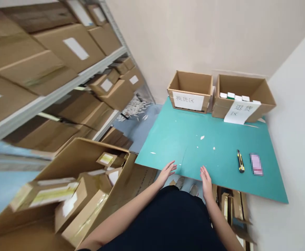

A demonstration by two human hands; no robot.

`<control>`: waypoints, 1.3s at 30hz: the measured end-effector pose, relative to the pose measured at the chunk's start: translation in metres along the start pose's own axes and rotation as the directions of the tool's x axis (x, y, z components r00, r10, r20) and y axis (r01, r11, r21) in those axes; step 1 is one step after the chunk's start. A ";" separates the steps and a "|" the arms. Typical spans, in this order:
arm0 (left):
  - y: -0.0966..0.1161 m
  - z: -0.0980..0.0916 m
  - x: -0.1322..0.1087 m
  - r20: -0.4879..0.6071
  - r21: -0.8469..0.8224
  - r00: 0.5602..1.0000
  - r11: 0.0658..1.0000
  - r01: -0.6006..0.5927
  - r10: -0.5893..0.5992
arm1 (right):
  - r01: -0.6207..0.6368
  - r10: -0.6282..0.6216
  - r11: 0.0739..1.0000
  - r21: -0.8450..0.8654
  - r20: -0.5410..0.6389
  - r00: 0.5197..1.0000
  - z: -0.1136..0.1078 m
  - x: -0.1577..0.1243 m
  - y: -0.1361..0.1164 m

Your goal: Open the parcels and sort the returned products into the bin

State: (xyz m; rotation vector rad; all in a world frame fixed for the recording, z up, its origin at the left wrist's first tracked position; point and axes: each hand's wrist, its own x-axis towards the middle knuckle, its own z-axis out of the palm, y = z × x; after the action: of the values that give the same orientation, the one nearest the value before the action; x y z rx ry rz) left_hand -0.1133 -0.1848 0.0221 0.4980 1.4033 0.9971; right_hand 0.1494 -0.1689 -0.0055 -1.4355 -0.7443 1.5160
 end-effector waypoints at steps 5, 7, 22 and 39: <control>-0.019 -0.014 -0.027 -0.235 -0.123 0.971 0.989 -0.079 0.048 | -0.031 0.044 0.995 -0.091 0.148 0.988 0.005 0.035 -0.011; -0.025 -0.024 -0.038 -0.325 -0.158 0.944 0.981 -0.115 0.058 | -0.020 0.044 0.992 -0.125 0.194 0.980 0.013 0.047 -0.016; -0.052 -0.133 -0.105 -0.625 -0.331 0.776 0.874 -0.356 0.080 | 0.082 0.060 0.952 -0.296 0.439 0.896 0.136 0.031 0.007; -0.110 -0.285 -0.206 -0.844 -0.449 0.512 0.727 -0.520 -0.156 | 0.122 0.321 0.874 -0.469 0.749 0.579 0.361 -0.076 0.087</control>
State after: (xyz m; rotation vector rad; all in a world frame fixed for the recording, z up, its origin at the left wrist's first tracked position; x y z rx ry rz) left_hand -0.3287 -0.4843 0.0071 -0.5109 1.6753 2.0257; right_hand -0.2258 -0.2198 0.0047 -1.0336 -1.7332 2.2275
